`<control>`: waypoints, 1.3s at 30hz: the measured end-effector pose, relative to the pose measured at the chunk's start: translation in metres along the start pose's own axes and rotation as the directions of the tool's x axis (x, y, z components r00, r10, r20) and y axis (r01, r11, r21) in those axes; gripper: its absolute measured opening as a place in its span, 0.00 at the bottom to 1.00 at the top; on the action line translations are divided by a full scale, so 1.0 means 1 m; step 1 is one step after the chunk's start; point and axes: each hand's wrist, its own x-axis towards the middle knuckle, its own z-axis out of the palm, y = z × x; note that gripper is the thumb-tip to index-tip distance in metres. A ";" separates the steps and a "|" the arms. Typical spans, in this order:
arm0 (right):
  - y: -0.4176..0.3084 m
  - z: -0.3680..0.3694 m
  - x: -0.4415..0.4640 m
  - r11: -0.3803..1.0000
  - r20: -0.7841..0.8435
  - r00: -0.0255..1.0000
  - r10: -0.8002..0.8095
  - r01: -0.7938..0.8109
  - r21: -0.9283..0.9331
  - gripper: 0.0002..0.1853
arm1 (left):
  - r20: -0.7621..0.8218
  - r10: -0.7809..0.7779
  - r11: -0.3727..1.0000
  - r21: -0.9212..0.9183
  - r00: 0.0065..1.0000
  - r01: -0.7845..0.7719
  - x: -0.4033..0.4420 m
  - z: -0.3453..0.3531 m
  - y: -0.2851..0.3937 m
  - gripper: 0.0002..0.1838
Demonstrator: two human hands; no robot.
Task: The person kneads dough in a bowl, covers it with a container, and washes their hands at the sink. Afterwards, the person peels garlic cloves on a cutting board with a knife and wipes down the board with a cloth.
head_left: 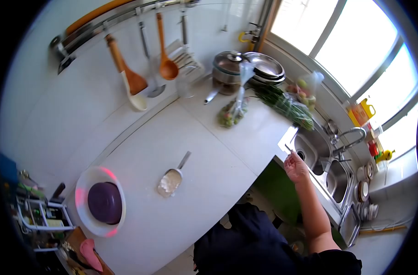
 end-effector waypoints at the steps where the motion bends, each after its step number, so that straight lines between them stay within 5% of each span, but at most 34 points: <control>1: -0.006 -0.006 -0.002 1.000 -0.012 1.000 -0.011 0.011 0.012 0.03 | 0.104 0.029 0.999 -0.021 0.994 -0.027 -0.018 0.017 0.002 0.27; 3: -0.017 -0.018 0.000 0.997 -0.019 0.998 -0.062 0.061 -0.036 0.04 | 0.350 0.073 0.989 -0.146 0.934 -0.023 -0.054 0.053 0.022 0.25; 6: -0.048 -0.041 0.013 0.992 -0.037 0.992 -0.122 0.122 0.010 0.05 | 0.511 0.240 0.932 -0.358 0.825 -0.049 -0.155 0.114 0.149 0.14; 8: -0.078 -0.077 0.037 0.988 -0.013 0.990 -0.143 0.144 0.053 0.05 | 0.669 0.341 0.902 -0.430 0.661 -0.030 -0.205 0.152 0.184 0.13; 13: -0.164 -0.148 0.088 0.979 -0.078 0.981 -0.179 0.186 0.088 0.13 | 0.762 0.403 0.903 -0.420 0.506 -0.087 -0.370 0.193 0.288 0.12; 16: -0.207 -0.184 0.119 0.978 -0.031 0.982 -0.186 0.188 0.088 0.13 | 0.828 0.354 0.916 -0.400 0.435 0.014 -0.464 0.207 0.318 0.11; 20: -0.234 -0.229 0.146 0.942 -0.019 0.986 -0.167 0.154 -0.298 0.13 | 0.872 0.401 0.908 -0.420 0.282 0.008 -0.577 0.210 0.369 0.11; 23: -0.245 -0.235 0.141 0.761 -0.144 0.981 -0.133 0.008 -0.649 0.14 | 0.882 0.444 0.895 -0.432 0.160 -0.108 -0.628 0.224 0.395 0.11; 24: -0.248 -0.243 0.141 0.771 -0.173 0.976 -0.132 -0.009 -0.637 0.14 | 0.882 0.455 0.889 -0.444 0.121 -0.109 -0.645 0.224 0.409 0.11; 26: -0.250 -0.255 0.143 0.544 -0.030 0.983 -0.180 0.074 -0.836 0.15 | 0.885 0.464 0.882 -0.457 0.040 -0.118 -0.669 0.230 0.423 0.11; 27: -0.249 -0.263 0.144 0.551 -0.035 0.985 -0.167 0.064 -0.832 0.15 | 0.878 0.478 0.872 -0.476 -0.011 -0.114 -0.676 0.235 0.427 0.11; 29: -0.243 -0.279 0.143 -0.148 0.460 0.794 -0.397 0.439 -0.886 0.24 | 0.854 0.505 0.841 -0.519 -0.124 -0.154 -0.691 0.246 0.434 0.12; 30: -0.246 -0.282 0.141 -0.099 0.374 0.882 -0.287 0.361 -0.927 0.33 | 0.848 0.505 0.835 -0.527 -0.161 -0.157 -0.698 0.253 0.439 0.12; 32: -0.255 -0.282 0.145 0.080 0.194 0.946 -0.261 0.221 -0.972 0.21 | 0.857 0.486 0.846 -0.510 -0.171 -0.156 -0.713 0.264 0.443 0.12; 33: -0.253 -0.284 0.144 0.263 0.166 0.900 -0.402 0.287 -0.921 0.13 | 0.870 0.461 0.859 -0.487 -0.176 -0.157 -0.720 0.269 0.446 0.12; 34: -0.259 -0.277 0.138 0.443 0.022 0.930 -0.367 0.195 -0.875 0.08 | 0.883 0.430 0.883 -0.455 -0.189 -0.114 -0.728 0.270 0.454 0.12; 39: -0.255 -0.284 0.147 0.459 -0.043 0.970 -0.240 0.074 -0.885 0.05 | 0.859 0.352 0.867 -0.449 -0.371 -0.215 -0.751 0.282 0.470 0.14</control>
